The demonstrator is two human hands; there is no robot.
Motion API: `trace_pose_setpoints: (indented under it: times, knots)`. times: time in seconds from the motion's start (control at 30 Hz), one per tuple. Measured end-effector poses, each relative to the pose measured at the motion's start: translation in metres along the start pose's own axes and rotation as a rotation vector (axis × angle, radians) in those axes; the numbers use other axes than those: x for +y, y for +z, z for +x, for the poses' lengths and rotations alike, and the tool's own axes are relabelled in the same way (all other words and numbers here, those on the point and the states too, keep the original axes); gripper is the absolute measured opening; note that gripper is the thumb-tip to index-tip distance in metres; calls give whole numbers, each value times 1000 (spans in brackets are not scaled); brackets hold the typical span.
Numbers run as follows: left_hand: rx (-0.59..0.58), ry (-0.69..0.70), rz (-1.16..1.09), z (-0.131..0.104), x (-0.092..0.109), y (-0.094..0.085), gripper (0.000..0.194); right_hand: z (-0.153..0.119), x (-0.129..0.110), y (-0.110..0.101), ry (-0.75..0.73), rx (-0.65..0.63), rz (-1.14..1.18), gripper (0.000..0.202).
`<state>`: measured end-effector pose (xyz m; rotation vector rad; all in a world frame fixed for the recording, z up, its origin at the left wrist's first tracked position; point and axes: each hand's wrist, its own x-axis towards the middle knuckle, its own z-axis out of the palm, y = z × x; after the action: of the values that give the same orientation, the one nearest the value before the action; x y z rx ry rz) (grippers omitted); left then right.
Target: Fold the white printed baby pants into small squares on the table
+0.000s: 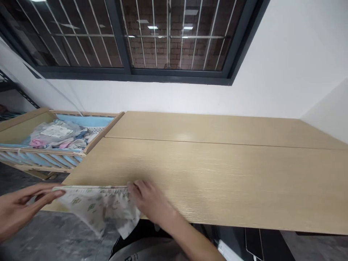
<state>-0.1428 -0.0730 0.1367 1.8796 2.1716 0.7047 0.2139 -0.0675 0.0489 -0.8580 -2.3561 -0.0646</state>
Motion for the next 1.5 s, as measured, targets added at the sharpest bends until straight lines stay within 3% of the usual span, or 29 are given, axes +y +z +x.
trace_pose_setpoints:
  times: [0.1,0.2,0.33,0.43,0.6,0.77,0.9,1.0,1.17,1.3,1.4,1.5]
  knots:
    - [-79,88,-125,18,51,13,52,-4,29,-34,68,13,8,44]
    - [-104,231,-177,35,87,27,50,-3,56,-71,147,-4,90,46]
    - [-133,390,-209,67,108,50,45,5,91,-107,203,1,189,35]
    - [-163,471,-227,93,116,74,43,12,122,-115,271,-3,223,25]
    - [-206,483,-242,133,128,124,44,19,186,-95,419,-90,284,21]
    - [-180,273,-188,172,134,186,30,24,247,-46,537,-215,321,21]
    - [-179,187,-135,199,141,230,24,30,282,-9,604,-228,261,21]
    - [-197,155,-84,213,149,252,20,34,301,9,633,-229,235,19]
    - [-243,119,7,217,165,265,31,33,315,29,701,-251,204,16]
    - [-255,128,53,206,180,254,29,32,316,35,762,-272,178,15]
    - [-222,183,59,179,196,235,29,31,318,32,809,-272,153,15]
    - [-277,313,35,123,214,222,32,28,325,26,864,-284,133,18]
